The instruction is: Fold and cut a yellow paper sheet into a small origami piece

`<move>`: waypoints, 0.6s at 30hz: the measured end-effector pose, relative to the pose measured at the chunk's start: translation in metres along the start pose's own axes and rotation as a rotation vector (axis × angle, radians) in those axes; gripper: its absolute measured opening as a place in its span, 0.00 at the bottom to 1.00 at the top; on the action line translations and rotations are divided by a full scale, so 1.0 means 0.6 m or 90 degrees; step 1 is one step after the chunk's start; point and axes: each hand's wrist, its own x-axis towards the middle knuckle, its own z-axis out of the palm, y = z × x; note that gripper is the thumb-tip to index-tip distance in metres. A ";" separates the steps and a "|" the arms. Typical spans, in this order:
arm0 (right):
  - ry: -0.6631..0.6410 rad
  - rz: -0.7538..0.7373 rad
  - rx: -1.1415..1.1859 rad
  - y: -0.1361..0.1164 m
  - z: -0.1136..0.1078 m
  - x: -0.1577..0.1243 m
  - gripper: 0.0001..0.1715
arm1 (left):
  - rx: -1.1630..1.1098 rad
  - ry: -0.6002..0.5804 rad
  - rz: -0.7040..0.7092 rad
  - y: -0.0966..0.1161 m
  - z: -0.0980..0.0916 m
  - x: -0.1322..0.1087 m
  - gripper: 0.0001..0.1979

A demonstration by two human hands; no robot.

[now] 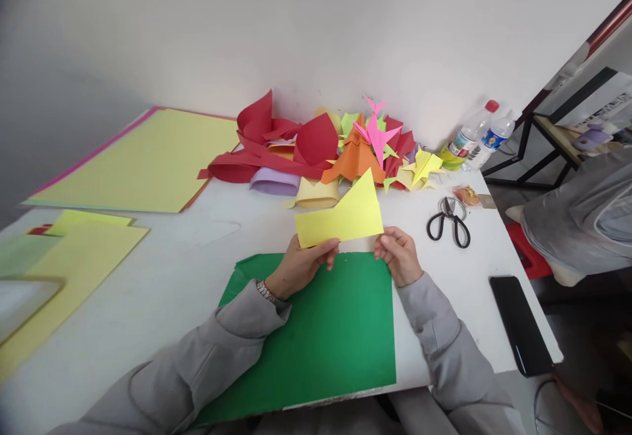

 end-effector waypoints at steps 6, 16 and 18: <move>-0.075 0.045 -0.175 0.030 0.016 -0.009 0.16 | 0.123 -0.057 -0.008 0.009 0.017 -0.012 0.14; -0.017 0.005 -0.113 -0.002 -0.002 -0.005 0.13 | -0.068 -0.097 -0.083 0.007 0.001 0.000 0.18; -0.049 0.003 -0.095 0.000 -0.007 -0.007 0.11 | -0.067 -0.097 -0.127 0.007 0.003 -0.001 0.15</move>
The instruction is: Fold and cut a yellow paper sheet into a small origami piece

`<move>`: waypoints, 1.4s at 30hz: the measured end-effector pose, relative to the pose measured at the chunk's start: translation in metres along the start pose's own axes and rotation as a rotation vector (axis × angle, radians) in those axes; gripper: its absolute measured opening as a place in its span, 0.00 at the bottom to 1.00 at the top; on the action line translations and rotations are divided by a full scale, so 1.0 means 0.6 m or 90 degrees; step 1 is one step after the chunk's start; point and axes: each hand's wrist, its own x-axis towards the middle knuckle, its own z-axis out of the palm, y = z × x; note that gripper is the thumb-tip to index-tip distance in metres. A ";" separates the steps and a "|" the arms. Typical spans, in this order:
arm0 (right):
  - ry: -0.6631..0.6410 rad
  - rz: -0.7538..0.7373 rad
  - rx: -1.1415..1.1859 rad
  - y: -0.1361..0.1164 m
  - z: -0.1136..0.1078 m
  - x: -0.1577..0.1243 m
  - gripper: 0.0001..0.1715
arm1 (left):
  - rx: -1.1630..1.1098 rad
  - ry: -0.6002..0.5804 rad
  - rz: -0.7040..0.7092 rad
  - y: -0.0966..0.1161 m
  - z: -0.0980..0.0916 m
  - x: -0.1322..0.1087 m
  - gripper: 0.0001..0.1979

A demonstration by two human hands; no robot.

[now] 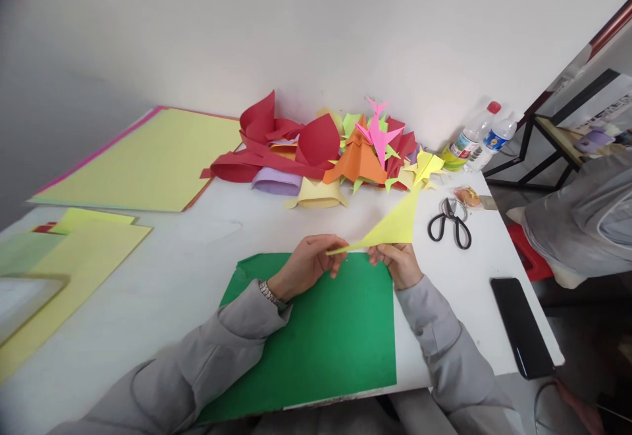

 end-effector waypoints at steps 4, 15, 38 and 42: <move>-0.052 -0.040 -0.020 0.006 -0.011 -0.002 0.25 | 0.066 -0.036 -0.066 -0.003 0.004 -0.004 0.15; -0.159 0.036 -0.049 0.010 0.016 -0.006 0.19 | 0.005 -0.002 0.010 -0.006 0.001 -0.001 0.14; -0.042 0.017 -0.155 0.017 0.026 -0.007 0.16 | 0.213 -0.068 0.067 -0.022 0.002 -0.001 0.12; -0.033 0.018 -0.137 0.019 0.024 -0.009 0.16 | 0.198 -0.062 0.067 -0.018 0.000 -0.001 0.13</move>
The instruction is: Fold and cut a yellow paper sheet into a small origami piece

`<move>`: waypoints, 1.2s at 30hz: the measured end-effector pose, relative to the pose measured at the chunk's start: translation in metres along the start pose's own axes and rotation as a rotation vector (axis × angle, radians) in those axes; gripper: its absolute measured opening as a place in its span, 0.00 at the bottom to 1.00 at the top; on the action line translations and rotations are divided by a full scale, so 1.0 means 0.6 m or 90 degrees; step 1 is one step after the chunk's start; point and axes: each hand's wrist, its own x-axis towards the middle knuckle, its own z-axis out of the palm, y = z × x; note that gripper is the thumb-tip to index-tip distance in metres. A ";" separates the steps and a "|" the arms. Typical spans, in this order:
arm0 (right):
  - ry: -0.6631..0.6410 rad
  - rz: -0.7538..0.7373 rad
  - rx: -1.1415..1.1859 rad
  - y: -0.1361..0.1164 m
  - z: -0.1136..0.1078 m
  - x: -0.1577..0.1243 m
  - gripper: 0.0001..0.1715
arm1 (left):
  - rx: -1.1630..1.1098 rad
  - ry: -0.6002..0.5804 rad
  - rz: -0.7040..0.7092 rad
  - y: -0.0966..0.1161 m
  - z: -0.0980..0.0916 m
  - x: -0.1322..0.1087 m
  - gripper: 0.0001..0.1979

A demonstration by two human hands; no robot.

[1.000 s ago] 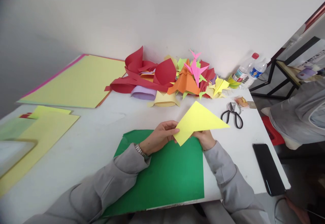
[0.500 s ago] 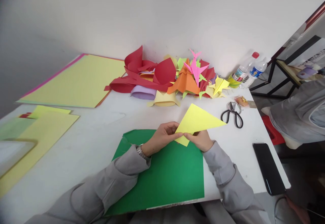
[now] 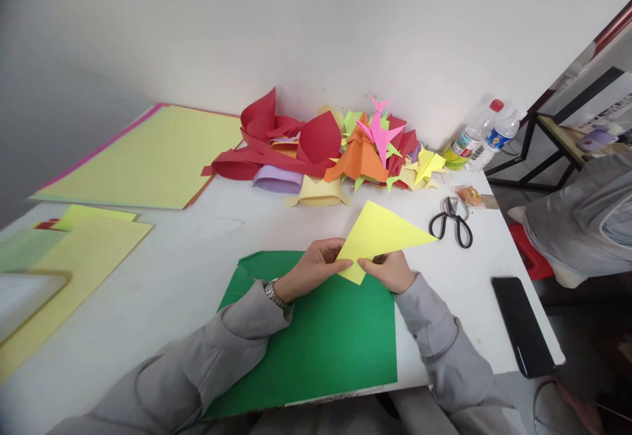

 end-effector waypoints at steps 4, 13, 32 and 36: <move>0.004 -0.002 0.007 0.004 -0.002 -0.002 0.15 | -0.016 -0.018 -0.005 0.003 0.001 -0.001 0.13; 0.003 -0.034 0.056 -0.007 -0.005 0.000 0.15 | -0.031 -0.024 -0.021 0.007 -0.002 -0.002 0.14; 0.015 -0.017 -0.007 -0.006 -0.009 0.002 0.13 | 0.018 0.009 -0.039 0.016 -0.005 -0.005 0.17; 0.018 -0.024 0.006 -0.003 -0.009 0.002 0.12 | 0.004 0.001 -0.043 0.017 -0.007 -0.005 0.17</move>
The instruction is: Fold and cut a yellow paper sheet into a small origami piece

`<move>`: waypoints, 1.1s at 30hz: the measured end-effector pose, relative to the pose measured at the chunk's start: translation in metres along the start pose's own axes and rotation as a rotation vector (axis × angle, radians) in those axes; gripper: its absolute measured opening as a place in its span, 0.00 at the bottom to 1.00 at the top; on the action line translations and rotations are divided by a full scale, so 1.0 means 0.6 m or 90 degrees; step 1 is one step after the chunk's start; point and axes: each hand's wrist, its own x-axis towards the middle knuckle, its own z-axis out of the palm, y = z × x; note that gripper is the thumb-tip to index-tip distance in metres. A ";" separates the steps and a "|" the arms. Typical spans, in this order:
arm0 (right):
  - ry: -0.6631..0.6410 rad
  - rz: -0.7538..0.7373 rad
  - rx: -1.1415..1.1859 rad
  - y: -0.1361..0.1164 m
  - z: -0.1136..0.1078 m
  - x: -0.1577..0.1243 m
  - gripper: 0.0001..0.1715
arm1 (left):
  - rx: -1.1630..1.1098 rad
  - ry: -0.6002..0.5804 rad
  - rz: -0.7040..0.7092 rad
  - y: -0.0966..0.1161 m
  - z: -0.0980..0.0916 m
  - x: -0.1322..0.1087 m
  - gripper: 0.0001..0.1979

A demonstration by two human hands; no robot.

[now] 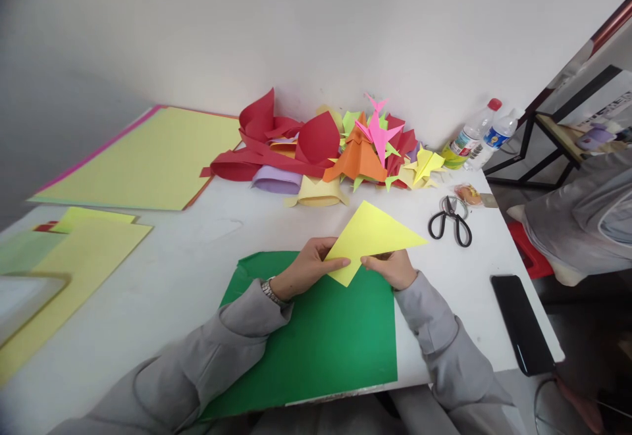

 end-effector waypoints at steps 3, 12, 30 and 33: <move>-0.010 -0.015 0.003 0.003 0.000 -0.001 0.11 | -0.028 -0.016 -0.002 -0.001 -0.001 0.001 0.17; -0.019 -0.046 -0.040 0.009 -0.014 0.000 0.10 | -0.049 -0.015 -0.048 -0.006 -0.014 0.004 0.17; 0.042 -0.078 -0.037 0.012 -0.047 0.013 0.09 | -0.106 0.018 -0.071 0.000 -0.036 0.009 0.18; 0.058 -0.078 -0.024 0.006 -0.052 0.014 0.09 | -0.116 0.029 -0.072 0.004 -0.038 0.009 0.18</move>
